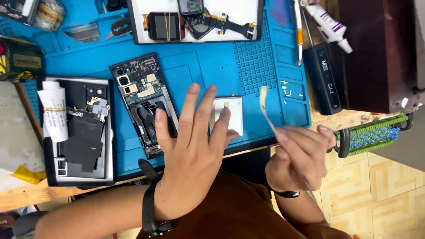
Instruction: Applying adhesive tape to a replacement battery and installing it into a smartphone chassis.
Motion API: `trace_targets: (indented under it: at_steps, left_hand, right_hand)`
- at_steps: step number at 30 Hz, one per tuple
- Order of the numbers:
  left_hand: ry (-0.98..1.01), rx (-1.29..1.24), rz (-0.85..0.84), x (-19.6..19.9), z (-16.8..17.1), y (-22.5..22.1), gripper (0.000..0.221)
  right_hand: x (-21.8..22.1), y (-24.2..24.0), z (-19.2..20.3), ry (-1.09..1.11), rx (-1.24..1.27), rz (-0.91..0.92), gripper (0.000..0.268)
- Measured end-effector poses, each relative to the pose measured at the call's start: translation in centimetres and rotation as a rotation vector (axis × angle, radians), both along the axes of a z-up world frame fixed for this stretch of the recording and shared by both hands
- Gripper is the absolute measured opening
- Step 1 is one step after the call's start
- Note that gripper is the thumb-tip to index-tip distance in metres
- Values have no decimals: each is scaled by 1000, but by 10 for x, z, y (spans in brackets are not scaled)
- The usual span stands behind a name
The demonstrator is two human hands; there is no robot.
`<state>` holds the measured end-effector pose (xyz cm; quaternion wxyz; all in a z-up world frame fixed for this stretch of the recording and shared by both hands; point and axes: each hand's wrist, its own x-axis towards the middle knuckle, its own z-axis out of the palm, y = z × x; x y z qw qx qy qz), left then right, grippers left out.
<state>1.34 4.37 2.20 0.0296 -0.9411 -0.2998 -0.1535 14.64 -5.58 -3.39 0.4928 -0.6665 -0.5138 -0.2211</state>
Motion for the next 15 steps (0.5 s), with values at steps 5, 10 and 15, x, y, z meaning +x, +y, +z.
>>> trace_targets:
  at_steps: [5, 10, 15]
  left_hand:
    - [32, 75, 184, 0, 7, -12, 61]
    - [-358, -76, 8, -11, 8, -26, 8]
    - [-258, -211, -7, -32, 4, -32, 15]
  right_hand:
    - [-1, -8, 27, 171, -9, 113, 28]
    - [-10, -32, 33, 537, -243, 451, 21]
    - [-14, -29, 18, 559, -163, 350, 18]
